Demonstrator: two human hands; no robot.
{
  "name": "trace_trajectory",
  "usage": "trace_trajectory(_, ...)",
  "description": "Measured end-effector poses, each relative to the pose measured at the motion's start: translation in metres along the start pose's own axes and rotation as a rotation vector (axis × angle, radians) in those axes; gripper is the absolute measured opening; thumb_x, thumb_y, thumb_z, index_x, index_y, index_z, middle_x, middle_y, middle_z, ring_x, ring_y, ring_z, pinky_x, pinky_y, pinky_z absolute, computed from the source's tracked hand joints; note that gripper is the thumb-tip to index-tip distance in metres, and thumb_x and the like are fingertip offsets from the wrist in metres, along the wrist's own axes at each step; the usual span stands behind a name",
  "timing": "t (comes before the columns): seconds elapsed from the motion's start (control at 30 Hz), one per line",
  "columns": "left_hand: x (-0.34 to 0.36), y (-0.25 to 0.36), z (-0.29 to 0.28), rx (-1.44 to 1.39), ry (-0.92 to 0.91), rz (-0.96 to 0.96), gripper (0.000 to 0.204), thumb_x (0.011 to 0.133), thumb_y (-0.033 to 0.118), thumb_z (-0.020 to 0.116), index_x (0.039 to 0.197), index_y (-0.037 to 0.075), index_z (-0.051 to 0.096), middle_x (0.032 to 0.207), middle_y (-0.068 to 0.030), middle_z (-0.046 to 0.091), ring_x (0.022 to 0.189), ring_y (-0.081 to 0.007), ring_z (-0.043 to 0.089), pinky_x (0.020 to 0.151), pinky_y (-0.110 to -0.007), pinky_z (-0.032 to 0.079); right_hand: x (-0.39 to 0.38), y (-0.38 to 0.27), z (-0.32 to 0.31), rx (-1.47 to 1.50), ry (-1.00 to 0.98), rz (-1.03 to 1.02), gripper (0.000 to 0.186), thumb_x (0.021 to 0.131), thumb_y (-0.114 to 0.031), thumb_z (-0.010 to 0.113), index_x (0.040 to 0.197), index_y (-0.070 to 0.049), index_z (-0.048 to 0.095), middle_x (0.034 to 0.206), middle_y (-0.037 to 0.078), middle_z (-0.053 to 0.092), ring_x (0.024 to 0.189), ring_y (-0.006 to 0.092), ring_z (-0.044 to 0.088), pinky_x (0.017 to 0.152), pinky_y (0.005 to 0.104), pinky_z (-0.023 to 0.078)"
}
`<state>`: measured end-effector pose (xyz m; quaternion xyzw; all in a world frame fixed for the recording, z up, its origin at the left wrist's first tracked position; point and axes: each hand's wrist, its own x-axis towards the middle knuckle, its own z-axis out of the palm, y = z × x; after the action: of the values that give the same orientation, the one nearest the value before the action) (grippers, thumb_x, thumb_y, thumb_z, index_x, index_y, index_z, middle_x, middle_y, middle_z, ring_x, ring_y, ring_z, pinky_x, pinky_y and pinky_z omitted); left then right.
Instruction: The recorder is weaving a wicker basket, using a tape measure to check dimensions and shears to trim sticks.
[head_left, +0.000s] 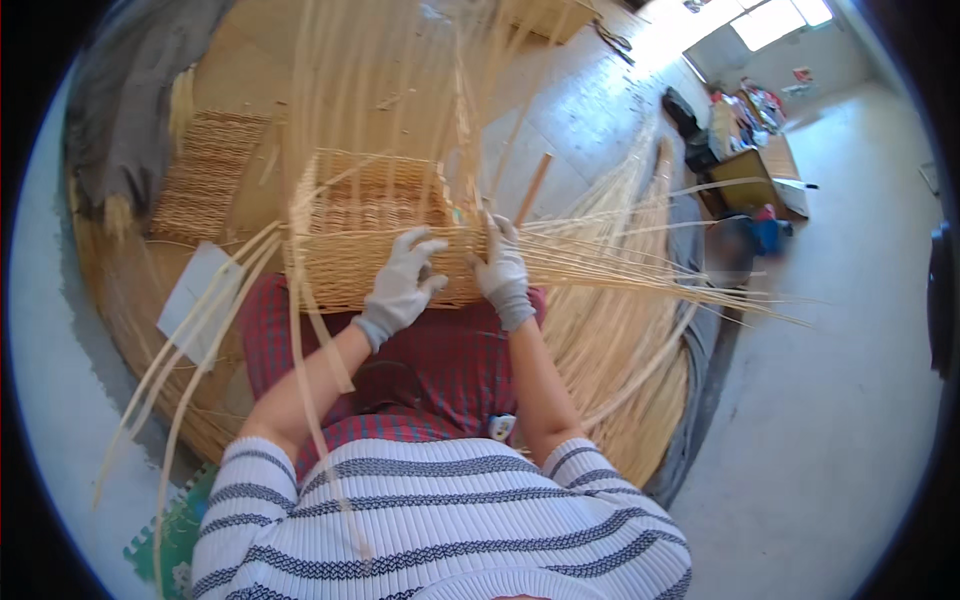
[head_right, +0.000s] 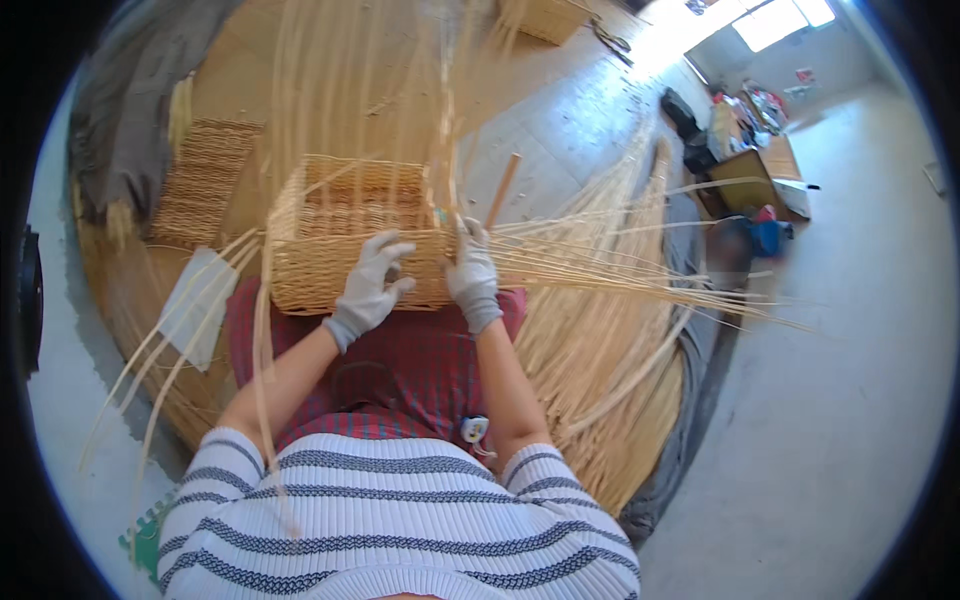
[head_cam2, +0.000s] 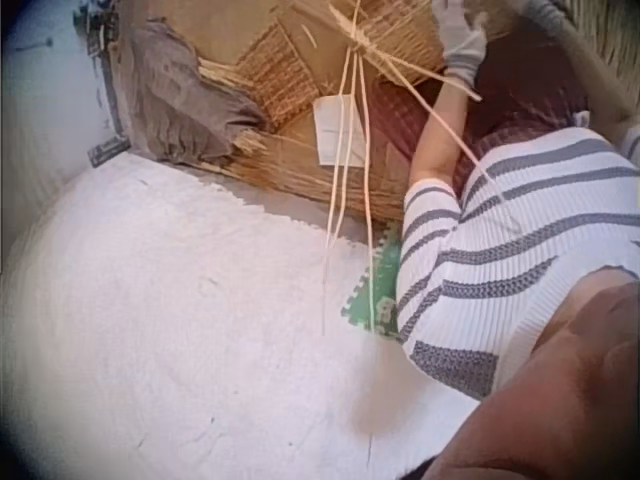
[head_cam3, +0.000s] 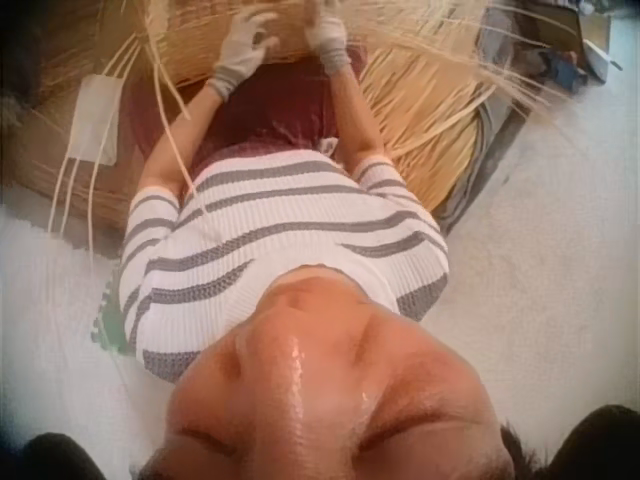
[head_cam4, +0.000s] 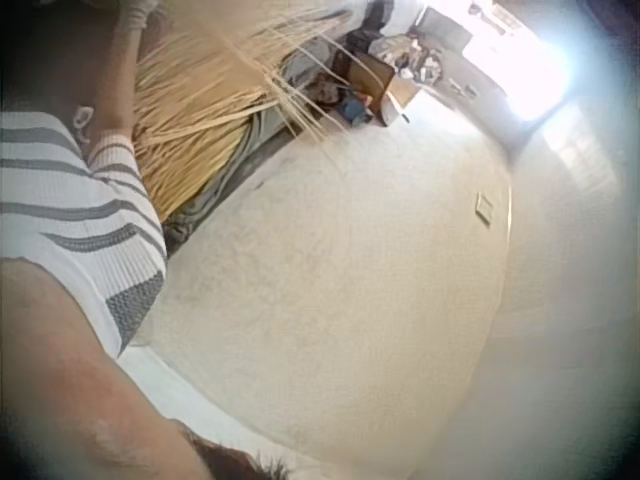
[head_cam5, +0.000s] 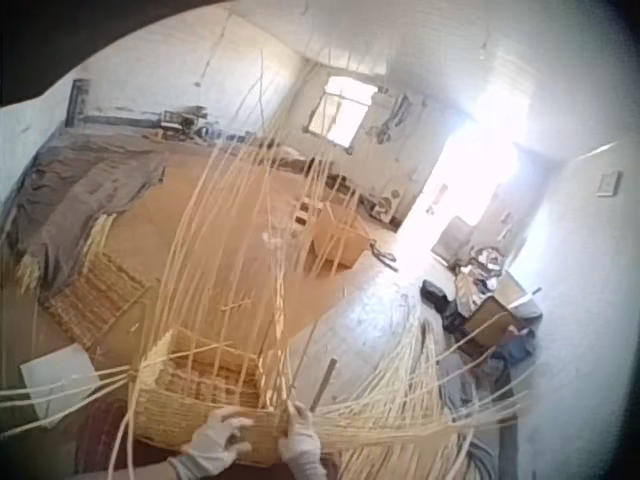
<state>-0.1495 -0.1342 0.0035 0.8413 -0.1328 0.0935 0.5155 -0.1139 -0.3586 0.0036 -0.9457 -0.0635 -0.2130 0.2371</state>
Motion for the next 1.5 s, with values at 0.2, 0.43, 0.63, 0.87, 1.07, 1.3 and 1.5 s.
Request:
trace_trajectory(0.2,-0.055,-0.078,-0.131,-0.274,0.661,-0.497,0.016,0.100,0.015,0.075,0.108,0.002,0.070,0.088,-0.0010,0.068,0.074,-0.0092,0.062,0.064,-0.026,0.051,-0.008,-0.125,0.014,0.511,-0.148,0.293,0.044,0.091,-0.005,0.072,0.134,-0.009,0.068,0.110,0.015,0.068,0.099,0.0325,0.067,0.092,0.0433,0.057)
trace_trajectory(0.43,-0.057,-0.083,-0.172,-0.582,0.471,-0.414,0.035,0.097,0.020,0.079,0.125,0.000,0.069,0.098,-0.0065,0.069,0.086,-0.0133,0.067,0.078,-0.030,0.058,-0.033,-0.277,0.040,0.648,-0.566,-0.490,0.034,0.094,-0.023,0.075,0.126,-0.014,0.072,0.095,0.014,0.072,0.092,0.0383,0.070,0.081,0.0477,0.057)
trace_trajectory(0.63,0.014,-0.111,-0.242,-0.606,-0.288,-0.438,0.071,0.090,0.017,0.085,0.152,0.008,0.053,0.118,-0.0046,0.065,0.102,-0.0141,0.065,0.087,-0.032,0.058,-0.043,-0.267,0.020,0.499,-0.495,-0.482,0.022,0.096,-0.025,0.070,0.114,-0.012,0.073,0.092,0.013,0.073,0.089,0.0352,0.071,0.076,0.0464,0.058)
trace_trajectory(0.87,0.025,-0.121,-0.216,-0.596,-0.338,-0.356,0.036,0.090,0.014,0.084,0.119,0.009,0.064,0.097,0.0049,0.057,0.084,-0.0057,0.054,0.075,-0.022,0.046,-0.015,-0.170,0.060,1.108,-0.243,0.771,0.024,0.106,-0.005,0.061,0.127,-0.003,0.072,0.097,0.002,0.073,0.080,0.0063,0.062,0.065,0.0224,0.053)
trace_trajectory(1.07,0.004,-0.125,-0.192,-0.462,-0.040,-0.374,0.029,0.092,0.004,0.077,0.118,0.012,0.065,0.096,0.0034,0.059,0.085,-0.0071,0.058,0.074,-0.025,0.050,0.111,-0.247,0.083,0.300,-0.102,-0.229,0.071,0.101,0.002,0.058,0.166,-0.018,0.036,0.150,0.023,0.061,0.112,0.0301,0.074,0.087,0.0415,0.060)
trace_trajectory(1.3,-0.010,-0.121,-0.165,-0.505,0.282,-0.390,0.027,0.094,0.000,0.076,0.118,0.007,0.066,0.106,-0.0016,0.065,0.094,-0.0111,0.062,0.083,-0.026,0.055,0.019,-0.159,0.064,1.247,-0.080,0.220,0.057,0.103,0.000,0.059,0.155,-0.014,0.041,0.112,0.010,0.073,0.099,0.0211,0.075,0.075,0.0324,0.062)
trace_trajectory(1.5,-0.017,-0.059,-0.112,-0.065,0.426,-0.022,0.041,0.100,0.008,0.068,0.138,0.005,0.054,0.104,-0.0092,0.070,0.088,-0.0170,0.067,0.078,-0.032,0.057,-0.042,-0.055,0.072,1.168,-0.184,0.712,0.017,0.107,-0.013,0.064,0.124,-0.011,0.066,0.107,0.007,0.075,0.104,0.0187,0.075,0.071,0.0304,0.061)
